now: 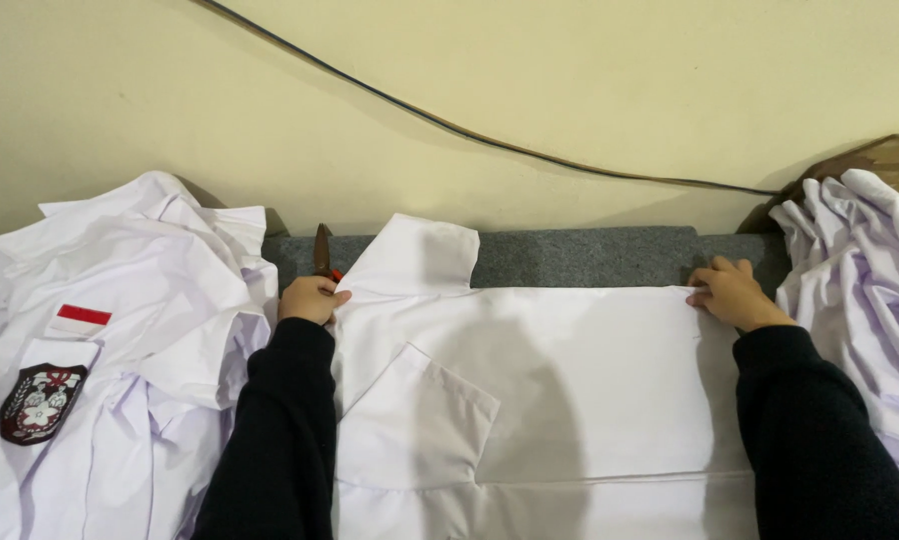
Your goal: Folding white school uniforms and fabric components on a work table in a garment factory.
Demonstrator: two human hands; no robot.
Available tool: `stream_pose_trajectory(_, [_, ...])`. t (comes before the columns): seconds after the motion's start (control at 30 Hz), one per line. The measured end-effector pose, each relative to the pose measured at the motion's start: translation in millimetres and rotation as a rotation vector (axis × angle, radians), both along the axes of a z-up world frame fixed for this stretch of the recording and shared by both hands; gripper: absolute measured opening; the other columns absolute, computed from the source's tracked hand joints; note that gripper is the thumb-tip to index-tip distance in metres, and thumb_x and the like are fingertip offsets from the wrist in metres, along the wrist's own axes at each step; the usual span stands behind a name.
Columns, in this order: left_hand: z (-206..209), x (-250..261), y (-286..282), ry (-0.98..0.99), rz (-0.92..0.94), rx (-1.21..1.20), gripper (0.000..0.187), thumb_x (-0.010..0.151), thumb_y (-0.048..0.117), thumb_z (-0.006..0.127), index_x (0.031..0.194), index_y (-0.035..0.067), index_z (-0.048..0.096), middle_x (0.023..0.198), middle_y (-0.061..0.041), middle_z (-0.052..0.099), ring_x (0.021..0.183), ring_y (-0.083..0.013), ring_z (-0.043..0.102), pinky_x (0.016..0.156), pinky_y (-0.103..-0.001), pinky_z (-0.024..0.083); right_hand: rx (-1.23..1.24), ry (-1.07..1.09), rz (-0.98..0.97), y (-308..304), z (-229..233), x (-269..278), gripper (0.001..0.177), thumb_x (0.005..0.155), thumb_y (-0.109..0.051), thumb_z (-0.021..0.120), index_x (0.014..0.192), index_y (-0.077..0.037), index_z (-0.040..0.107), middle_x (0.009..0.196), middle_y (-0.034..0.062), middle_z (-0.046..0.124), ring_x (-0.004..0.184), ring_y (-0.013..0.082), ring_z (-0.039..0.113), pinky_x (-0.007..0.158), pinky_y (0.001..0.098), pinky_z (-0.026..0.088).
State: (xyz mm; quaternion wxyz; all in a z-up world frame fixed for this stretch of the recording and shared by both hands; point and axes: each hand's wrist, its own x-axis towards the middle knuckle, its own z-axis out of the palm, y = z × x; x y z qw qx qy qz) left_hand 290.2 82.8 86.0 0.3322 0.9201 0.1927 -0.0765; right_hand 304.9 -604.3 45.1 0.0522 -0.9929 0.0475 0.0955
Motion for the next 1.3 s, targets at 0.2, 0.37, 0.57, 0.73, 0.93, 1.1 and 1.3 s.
stream_pose_trajectory(0.2, [-8, -6, -4, -0.054, 0.074, -0.103, 0.009, 0.093, 0.024, 0.079, 0.092, 0.015, 0.078, 0.09, 0.001, 0.077, 0.055, -0.0169, 0.07, 0.062, -0.027, 0.055, -0.027, -0.206, 0.009, 11, -6, -23, 0.026, 0.095, -0.026, 0.07, 0.116, -0.012, 0.073, 0.117, 0.0078, 0.068, 0.109, 0.0331, 0.058, 0.09, 0.0435, 0.05])
stream_pose_trajectory(0.37, [-19, -5, -4, -0.121, 0.072, -0.153, 0.011, 0.095, 0.02, 0.076, 0.085, 0.015, 0.074, 0.077, 0.003, 0.077, 0.061, -0.0102, 0.074, 0.065, -0.022, 0.054, -0.002, -0.249, -0.063, 28, 7, -37, 0.018, 0.093, -0.022, 0.071, 0.107, -0.01, 0.075, 0.116, 0.0079, 0.074, 0.104, 0.0316, 0.068, 0.086, 0.0432, 0.053])
stream_pose_trajectory(0.57, [-59, 4, 14, -0.225, 0.101, -0.447, 0.009, 0.098, 0.009, 0.072, 0.091, 0.006, 0.068, 0.087, -0.008, 0.074, 0.079, -0.0187, 0.08, 0.053, -0.019, 0.051, 0.161, -0.383, -0.153, 29, 13, -58, 0.005, 0.089, -0.011, 0.076, 0.092, -0.008, 0.076, 0.104, 0.0096, 0.072, 0.095, 0.0291, 0.068, 0.08, 0.0402, 0.052])
stream_pose_trajectory(0.73, [-79, -8, 24, -0.384, 0.001, -0.479, 0.031, 0.094, 0.0, 0.073, 0.077, 0.011, 0.049, 0.078, -0.007, 0.071, 0.094, -0.0185, 0.08, 0.074, -0.019, 0.054, 0.334, -0.581, -0.083, 25, 8, -89, 0.015, 0.087, -0.011, 0.084, 0.082, -0.003, 0.072, 0.094, 0.0112, 0.068, 0.09, 0.0256, 0.064, 0.079, 0.0369, 0.051])
stream_pose_trajectory(0.93, [-74, -38, 36, -0.518, -0.174, -0.281, 0.024, 0.087, 0.007, 0.077, 0.08, 0.014, 0.055, 0.082, 0.0, 0.067, 0.085, -0.0147, 0.07, 0.079, -0.026, 0.049, 0.443, -0.64, 0.025, -1, -7, -107, 0.009, 0.084, 0.005, 0.078, 0.091, -0.001, 0.075, 0.107, 0.0114, 0.069, 0.097, 0.0254, 0.068, 0.095, 0.0332, 0.056])
stream_pose_trajectory(1.1, [-78, -47, 46, -0.611, -0.346, -0.098, 0.025, 0.077, 0.004, 0.084, 0.079, 0.012, 0.061, 0.09, -0.003, 0.062, 0.073, -0.0177, 0.057, 0.069, -0.03, 0.046, 0.386, -0.612, 0.044, -1, -1, -124, 0.014, 0.085, 0.007, 0.073, 0.094, -0.003, 0.076, 0.107, 0.0098, 0.068, 0.098, 0.0245, 0.067, 0.095, 0.0319, 0.053])
stream_pose_trajectory(1.3, [-73, -65, 49, -0.632, -0.391, -0.128, 0.032, 0.075, 0.006, 0.088, 0.075, 0.012, 0.056, 0.094, -0.004, 0.064, 0.074, -0.0165, 0.057, 0.067, -0.029, 0.045, 0.362, -0.59, 0.085, 5, 10, -143, 0.019, 0.084, 0.011, 0.069, 0.094, -0.003, 0.077, 0.106, 0.0098, 0.07, 0.097, 0.0238, 0.067, 0.094, 0.0323, 0.054])
